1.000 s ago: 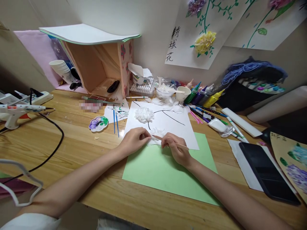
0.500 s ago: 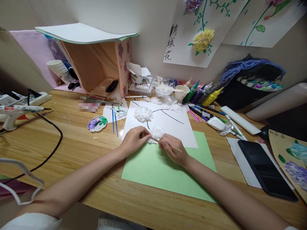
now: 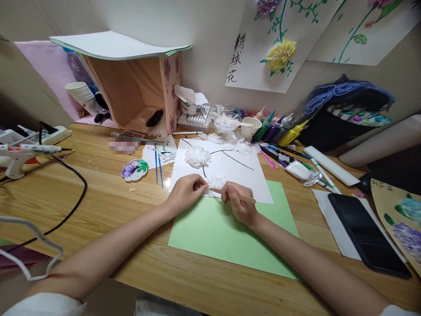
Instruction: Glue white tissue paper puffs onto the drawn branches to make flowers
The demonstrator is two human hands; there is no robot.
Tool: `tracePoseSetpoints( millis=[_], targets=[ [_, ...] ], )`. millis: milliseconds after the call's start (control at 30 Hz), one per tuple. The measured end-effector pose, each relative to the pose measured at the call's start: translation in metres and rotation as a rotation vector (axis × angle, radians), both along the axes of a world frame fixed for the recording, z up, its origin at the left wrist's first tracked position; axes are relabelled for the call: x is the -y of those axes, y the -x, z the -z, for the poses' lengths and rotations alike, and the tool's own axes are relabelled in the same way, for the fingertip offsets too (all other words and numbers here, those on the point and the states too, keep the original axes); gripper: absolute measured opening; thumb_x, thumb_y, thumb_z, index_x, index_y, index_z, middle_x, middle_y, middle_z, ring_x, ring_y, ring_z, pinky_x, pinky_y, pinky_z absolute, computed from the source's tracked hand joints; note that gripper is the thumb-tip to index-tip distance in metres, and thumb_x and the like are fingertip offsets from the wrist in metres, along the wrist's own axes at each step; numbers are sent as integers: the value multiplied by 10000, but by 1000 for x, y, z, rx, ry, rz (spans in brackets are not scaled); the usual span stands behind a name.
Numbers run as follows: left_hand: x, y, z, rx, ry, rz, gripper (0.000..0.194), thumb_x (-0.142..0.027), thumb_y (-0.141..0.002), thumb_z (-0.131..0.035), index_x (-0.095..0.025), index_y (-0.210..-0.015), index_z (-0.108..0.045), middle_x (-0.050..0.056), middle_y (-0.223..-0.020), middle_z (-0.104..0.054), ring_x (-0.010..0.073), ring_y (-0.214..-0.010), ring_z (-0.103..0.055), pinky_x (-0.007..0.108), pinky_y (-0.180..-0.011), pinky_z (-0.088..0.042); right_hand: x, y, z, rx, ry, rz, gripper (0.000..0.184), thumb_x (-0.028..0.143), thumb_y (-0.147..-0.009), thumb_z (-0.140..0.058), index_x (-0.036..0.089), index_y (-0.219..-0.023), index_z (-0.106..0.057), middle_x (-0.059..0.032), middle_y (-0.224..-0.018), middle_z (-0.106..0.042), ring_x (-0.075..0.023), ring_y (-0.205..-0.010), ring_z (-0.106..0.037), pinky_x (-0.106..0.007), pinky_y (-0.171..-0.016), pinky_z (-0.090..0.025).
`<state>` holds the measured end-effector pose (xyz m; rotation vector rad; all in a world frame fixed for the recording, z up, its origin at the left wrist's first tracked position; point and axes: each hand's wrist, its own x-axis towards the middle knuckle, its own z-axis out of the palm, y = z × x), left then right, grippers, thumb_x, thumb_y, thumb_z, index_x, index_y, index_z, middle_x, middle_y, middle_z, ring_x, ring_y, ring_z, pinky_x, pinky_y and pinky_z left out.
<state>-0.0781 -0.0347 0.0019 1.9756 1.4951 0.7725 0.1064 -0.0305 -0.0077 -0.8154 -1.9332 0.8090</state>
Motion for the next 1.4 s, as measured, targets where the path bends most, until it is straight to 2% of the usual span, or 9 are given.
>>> tracePoseSetpoints(
  millis=[100, 333, 400, 600, 700, 833, 1300, 1400],
  targets=[
    [0, 0, 1, 7, -3, 7, 150, -278, -808, -525, -168, -776, -622, 13, -723, -620, 125, -664, -543, 242, -609, -396, 1, -2, 1, -11, -58, -11, 423, 275, -953, -253, 205, -584, -447, -4, -536, -477, -124, -516, -435, -270, -566, -373],
    [-1, 0, 4, 18, -18, 4, 147, -280, -808, -534, -169, -789, -628, 12, -735, -633, 125, -665, -549, 241, -603, -398, -1, 0, -1, 74, -45, -26, 426, 298, -954, -259, 206, -581, -443, -11, -550, -487, -129, -530, -450, -276, -577, -382],
    [-1, 0, 4, 18, -23, 8, 144, -276, -810, -534, -169, -790, -629, 10, -736, -634, 121, -664, -548, 238, -605, -397, -1, 1, -1, 73, 3, -1, 428, 317, -952, -268, 205, -576, -439, -8, -543, -490, -127, -525, -459, -274, -573, -389],
    [-1, 0, 4, 22, -29, 9, 138, -272, -807, -537, -171, -779, -625, -2, -733, -634, 112, -654, -540, 231, -604, -393, -2, 4, 0, -74, 290, 55, 396, 383, -945, -295, 201, -625, -442, 24, -496, -487, -109, -469, -478, -251, -511, -392],
    [-1, -1, 3, 21, -28, 5, 132, -269, -804, -539, -171, -780, -625, -4, -731, -631, 110, -654, -539, 229, -606, -393, 0, 3, 1, -80, 226, 50, 422, 383, -943, -301, 197, -597, -454, 11, -510, -496, -109, -478, -474, -255, -509, -390],
    [-1, -1, 2, 15, -20, 1, 130, -259, -802, -534, -171, -778, -627, 1, -729, -627, 115, -658, -540, 236, -610, -398, 2, -1, 2, -87, 99, 109, 462, 371, -948, -273, 202, -555, -446, 3, -492, -471, -114, -468, -453, -269, -502, -381],
    [-1, -1, 2, 13, -17, 15, 145, -271, -808, -528, -168, -792, -629, 7, -738, -629, 116, -651, -535, 236, -597, -395, -1, 1, 1, 13, 128, 26, 445, 387, -943, -294, 205, -570, -453, -2, -514, -499, -117, -491, -470, -263, -515, -386],
    [-1, -1, 3, 13, -19, 15, 146, -272, -811, -528, -166, -793, -628, 7, -737, -629, 115, -652, -535, 235, -599, -394, -2, 5, -1, -17, 182, 30, 444, 403, -939, -303, 203, -573, -454, 4, -495, -509, -113, -476, -491, -254, -496, -392]
  ],
)
